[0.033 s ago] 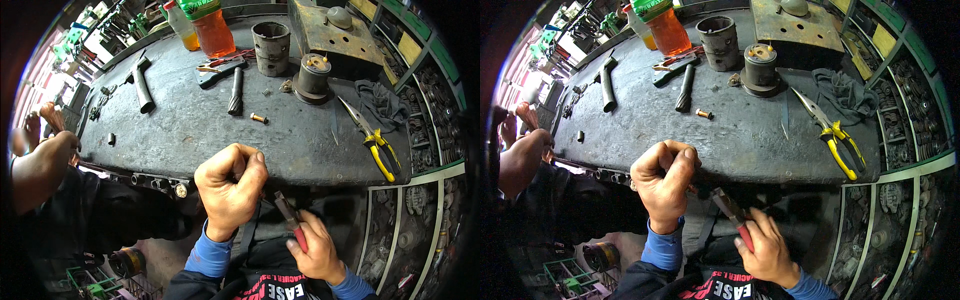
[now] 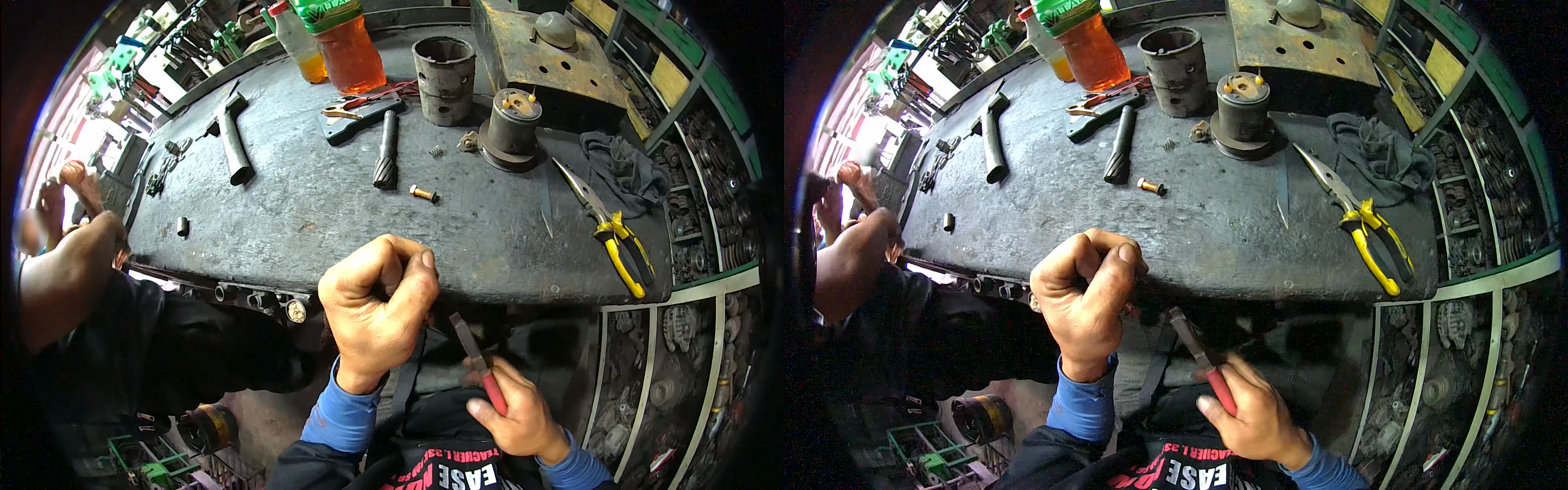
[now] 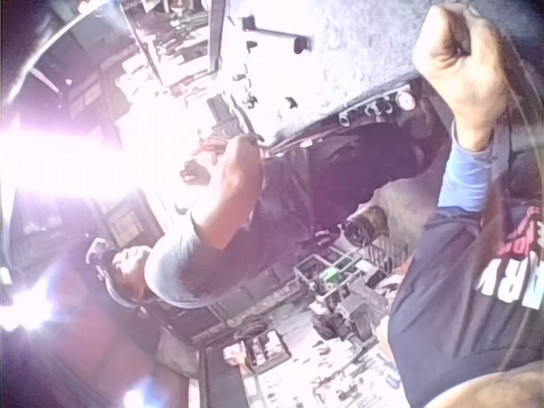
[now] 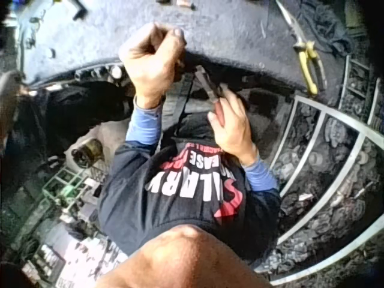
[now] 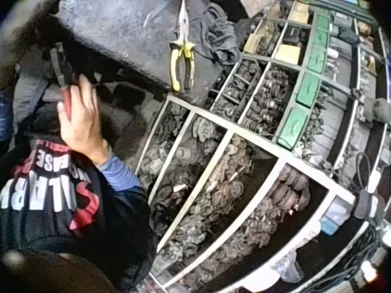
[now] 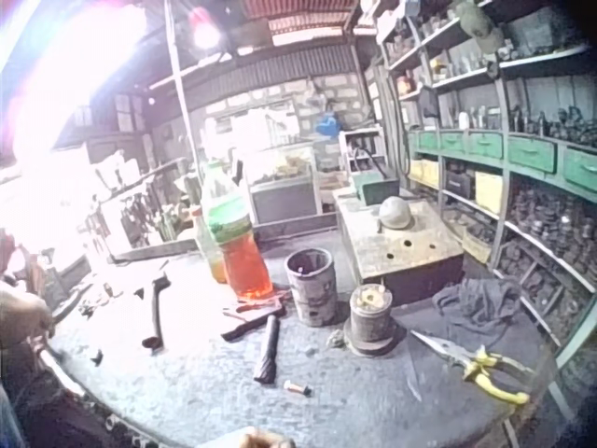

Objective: The person uses pliers to manipulate a small cylindrical metal component on a workbench, repeatedly adjusting and pressing parts. They then use a hammer to tap the component and continue adjusting it with pliers. The task involves handling small metal parts and tools on a cluttered workbench.

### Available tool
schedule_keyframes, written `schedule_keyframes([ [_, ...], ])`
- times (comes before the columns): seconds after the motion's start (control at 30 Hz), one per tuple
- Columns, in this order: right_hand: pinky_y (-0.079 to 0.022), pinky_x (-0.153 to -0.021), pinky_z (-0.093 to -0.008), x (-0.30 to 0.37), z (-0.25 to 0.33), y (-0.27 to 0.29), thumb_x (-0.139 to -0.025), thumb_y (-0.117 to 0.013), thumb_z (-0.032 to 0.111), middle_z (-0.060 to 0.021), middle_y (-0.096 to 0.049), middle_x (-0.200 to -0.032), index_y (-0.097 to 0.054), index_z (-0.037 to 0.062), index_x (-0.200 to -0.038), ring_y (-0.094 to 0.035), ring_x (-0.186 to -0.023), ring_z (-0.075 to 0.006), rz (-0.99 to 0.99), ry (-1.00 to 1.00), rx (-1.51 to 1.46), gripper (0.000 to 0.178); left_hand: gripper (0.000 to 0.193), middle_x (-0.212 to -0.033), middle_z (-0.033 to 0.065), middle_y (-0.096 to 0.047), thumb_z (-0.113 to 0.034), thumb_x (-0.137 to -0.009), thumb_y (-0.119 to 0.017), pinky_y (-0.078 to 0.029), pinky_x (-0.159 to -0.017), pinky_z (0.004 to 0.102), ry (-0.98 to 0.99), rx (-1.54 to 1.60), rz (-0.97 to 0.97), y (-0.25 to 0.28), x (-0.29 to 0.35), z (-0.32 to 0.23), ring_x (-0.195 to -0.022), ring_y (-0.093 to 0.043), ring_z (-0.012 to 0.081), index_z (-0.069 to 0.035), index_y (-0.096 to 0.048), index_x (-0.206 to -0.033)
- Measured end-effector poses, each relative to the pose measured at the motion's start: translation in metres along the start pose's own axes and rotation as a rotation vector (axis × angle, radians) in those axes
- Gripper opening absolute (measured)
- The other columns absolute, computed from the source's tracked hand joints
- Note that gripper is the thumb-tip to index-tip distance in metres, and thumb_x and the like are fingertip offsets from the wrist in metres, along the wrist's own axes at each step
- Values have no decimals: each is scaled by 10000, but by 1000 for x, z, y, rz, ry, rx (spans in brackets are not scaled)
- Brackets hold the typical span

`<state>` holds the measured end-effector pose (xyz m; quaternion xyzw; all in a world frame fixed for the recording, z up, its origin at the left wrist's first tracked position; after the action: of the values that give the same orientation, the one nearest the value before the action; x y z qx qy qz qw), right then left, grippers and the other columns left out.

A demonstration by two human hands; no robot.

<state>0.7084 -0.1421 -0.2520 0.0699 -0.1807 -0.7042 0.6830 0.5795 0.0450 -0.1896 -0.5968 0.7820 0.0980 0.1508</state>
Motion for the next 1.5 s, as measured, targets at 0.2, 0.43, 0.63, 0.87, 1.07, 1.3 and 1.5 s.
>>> schedule_keyframes([
  [0.2,-438,-1144,-364,6,6,0,-1052,-636,131,-202,-499,-1546,-614,-45,-1365,-524,-1386,-241,599,-222,-1004,360,383,-784,108,-725,91,-892,-664,-415,-494,228,-92,151,85,2,3,11,-570,-552,48,-38,-411,-634],
  [0.43,-444,-1131,-366,-9,14,2,-1039,-660,155,-204,-527,-1486,-613,-55,-1322,-554,-1302,-218,680,-184,-1100,355,407,-785,148,-720,124,-836,-664,-396,-492,242,-148,222,130,4,2,11,-575,-539,61,-51,-364,-623],
  [0.63,-501,-976,-384,-10,8,-6,-1015,-677,150,-116,-593,-1175,-610,-2,-1052,-591,-1061,-184,529,-103,-920,171,363,-728,88,-690,109,-842,-681,-392,-518,237,-132,84,96,1,3,9,-580,-514,59,-33,-416,-638],
  [0.87,-449,-951,-574,-23,22,-13,-742,-751,105,-288,-504,-1288,-641,-8,-1071,-546,-1134,-455,-350,226,754,364,225,-690,27,-641,84,-866,-700,-373,-527,228,-39,-249,-69,-3,10,15,-588,-456,33,13,-565,-701],
  [1.07,-492,-906,-491,-3,24,9,-772,-788,124,-218,-590,-1247,-664,11,-1056,-610,-1056,-410,-294,193,546,330,392,-824,154,-713,20,-956,-666,-464,-589,260,-8,55,-99,10,3,12,-641,-572,103,-69,-403,-680],
  [1.3,-459,-884,-485,-30,73,70,-766,-808,98,-181,-558,-1157,-689,58,-1086,-559,-1029,-380,-462,127,896,344,421,-835,175,-728,35,-933,-688,-476,-588,262,19,337,-31,7,6,13,-682,-577,91,-73,-402,-643],
  [1.5,-460,-907,-481,-58,74,93,-747,-845,114,-190,-581,-1160,-691,42,-1096,-571,-1053,-385,-417,185,972,389,393,-837,188,-726,-12,-964,-683,-492,-581,276,129,518,-7,-7,8,14,-687,-618,126,-83,-432,-670],
])
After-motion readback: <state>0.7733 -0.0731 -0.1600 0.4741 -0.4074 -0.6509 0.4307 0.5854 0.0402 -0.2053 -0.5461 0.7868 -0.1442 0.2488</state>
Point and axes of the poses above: each hand's wrist, its own x-axis away from the middle knuckle, its own y-axis out of the back of the hand, z = x × y, the point moved 3 cm from there along -x, towards the middle knuckle
